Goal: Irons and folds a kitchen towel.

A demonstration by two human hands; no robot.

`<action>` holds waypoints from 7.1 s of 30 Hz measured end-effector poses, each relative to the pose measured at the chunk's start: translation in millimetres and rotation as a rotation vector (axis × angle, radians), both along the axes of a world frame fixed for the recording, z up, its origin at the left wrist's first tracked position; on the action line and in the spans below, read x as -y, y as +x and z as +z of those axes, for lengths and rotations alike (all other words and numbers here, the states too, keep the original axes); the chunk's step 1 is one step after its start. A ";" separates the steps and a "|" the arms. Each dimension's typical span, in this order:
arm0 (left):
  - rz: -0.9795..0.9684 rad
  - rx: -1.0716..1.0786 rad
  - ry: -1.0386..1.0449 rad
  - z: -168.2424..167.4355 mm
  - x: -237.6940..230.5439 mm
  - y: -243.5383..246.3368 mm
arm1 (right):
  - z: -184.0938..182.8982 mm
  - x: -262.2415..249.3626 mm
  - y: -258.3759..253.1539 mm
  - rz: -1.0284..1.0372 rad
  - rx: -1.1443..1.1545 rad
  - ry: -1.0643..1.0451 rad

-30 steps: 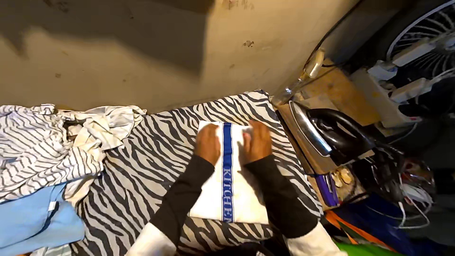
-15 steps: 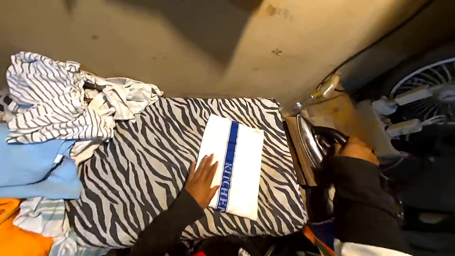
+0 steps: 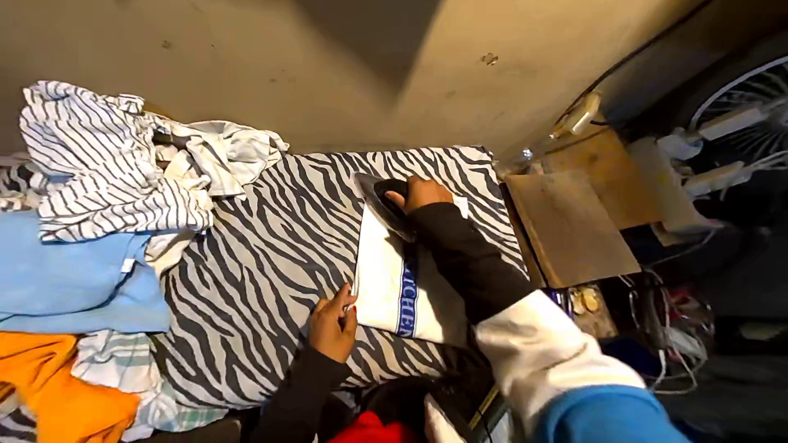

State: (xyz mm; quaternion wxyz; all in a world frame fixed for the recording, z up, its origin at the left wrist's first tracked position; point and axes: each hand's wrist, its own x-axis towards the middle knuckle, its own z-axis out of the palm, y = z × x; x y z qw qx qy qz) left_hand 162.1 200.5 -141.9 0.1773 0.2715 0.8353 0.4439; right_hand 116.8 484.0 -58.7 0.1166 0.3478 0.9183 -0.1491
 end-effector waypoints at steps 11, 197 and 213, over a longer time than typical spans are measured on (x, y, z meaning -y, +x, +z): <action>-0.193 0.328 -0.190 5.6 6.5 -33.5 | 9.3 93.6 86.2 -0.122 0.226 -0.098; 0.207 -0.365 0.023 39.1 45.9 -42.7 | -9.6 139.2 94.3 0.299 0.122 -0.060; -0.520 -0.585 0.122 -38.2 33.3 14.8 | 1.2 84.7 73.3 0.269 0.055 0.115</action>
